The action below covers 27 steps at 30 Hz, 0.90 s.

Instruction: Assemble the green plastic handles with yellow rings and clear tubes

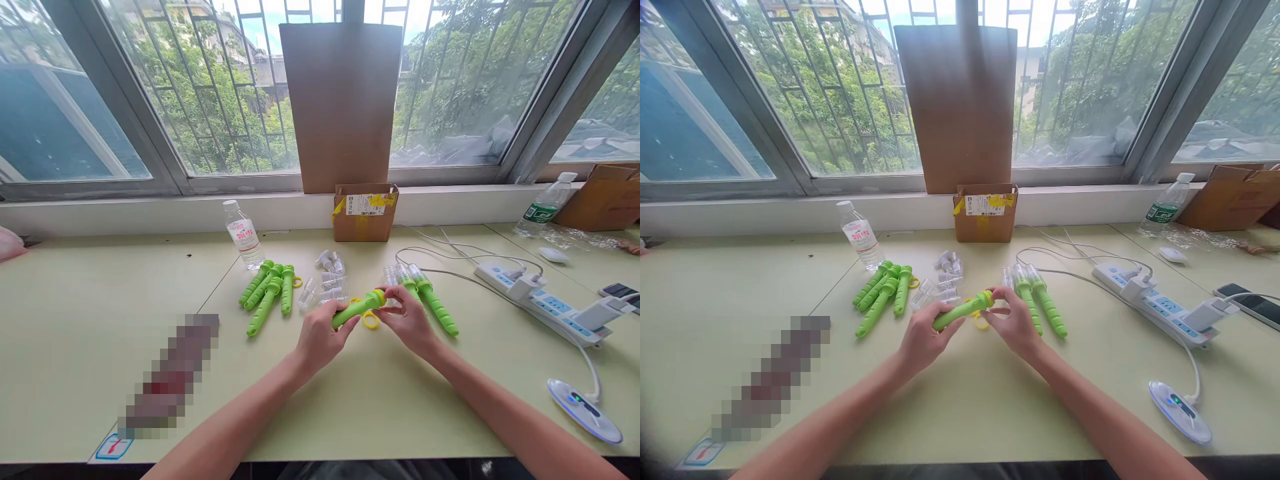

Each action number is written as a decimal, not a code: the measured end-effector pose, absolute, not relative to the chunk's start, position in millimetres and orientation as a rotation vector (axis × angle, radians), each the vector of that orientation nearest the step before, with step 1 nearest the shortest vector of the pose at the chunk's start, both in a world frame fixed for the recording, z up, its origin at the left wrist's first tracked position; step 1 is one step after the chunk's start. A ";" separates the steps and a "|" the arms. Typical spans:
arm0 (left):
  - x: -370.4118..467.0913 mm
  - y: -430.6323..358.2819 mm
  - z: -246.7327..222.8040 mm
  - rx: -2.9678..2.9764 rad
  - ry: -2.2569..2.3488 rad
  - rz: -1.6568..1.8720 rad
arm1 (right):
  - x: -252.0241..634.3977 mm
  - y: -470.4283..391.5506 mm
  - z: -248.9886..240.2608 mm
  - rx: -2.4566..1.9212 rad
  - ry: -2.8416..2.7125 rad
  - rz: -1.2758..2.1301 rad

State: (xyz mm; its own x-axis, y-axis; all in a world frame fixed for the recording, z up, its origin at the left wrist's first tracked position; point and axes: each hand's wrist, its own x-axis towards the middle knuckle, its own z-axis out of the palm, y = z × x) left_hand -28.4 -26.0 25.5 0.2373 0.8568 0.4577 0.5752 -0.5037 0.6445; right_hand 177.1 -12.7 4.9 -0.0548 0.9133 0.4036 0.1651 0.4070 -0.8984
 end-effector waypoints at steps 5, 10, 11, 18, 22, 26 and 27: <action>-26.7 -26.9 31.0 1.999 1.304 1.111 | 176.4 -12.9 5.3 -0.999 -1.513 0.802; -25.6 -25.7 33.0 1.737 1.252 1.088 | 175.9 -13.8 5.5 -1.010 -1.512 0.801; -25.4 -25.2 33.2 1.685 1.246 1.078 | 175.9 -13.7 5.3 -1.012 -1.512 0.804; -24.6 -21.5 33.0 1.439 1.233 0.997 | 176.6 -12.2 3.4 -1.016 -1.516 0.823; -24.4 -21.1 33.0 1.334 1.230 0.979 | 176.6 -12.0 2.6 -1.021 -1.536 0.813; -25.0 -20.8 34.6 1.249 1.218 0.947 | 176.3 -12.5 1.8 -1.045 -1.563 0.785; -25.4 -20.5 34.9 1.239 1.213 0.938 | 176.2 -12.7 1.5 -1.053 -1.568 0.780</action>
State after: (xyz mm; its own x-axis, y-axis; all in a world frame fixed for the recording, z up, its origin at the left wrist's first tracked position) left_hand -25.4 -20.5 34.9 0.1588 0.9757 -0.1511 0.0991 0.1365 0.9857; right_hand 176.2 -12.7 1.5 -0.0690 0.9154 0.3965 0.2355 0.4012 -0.8852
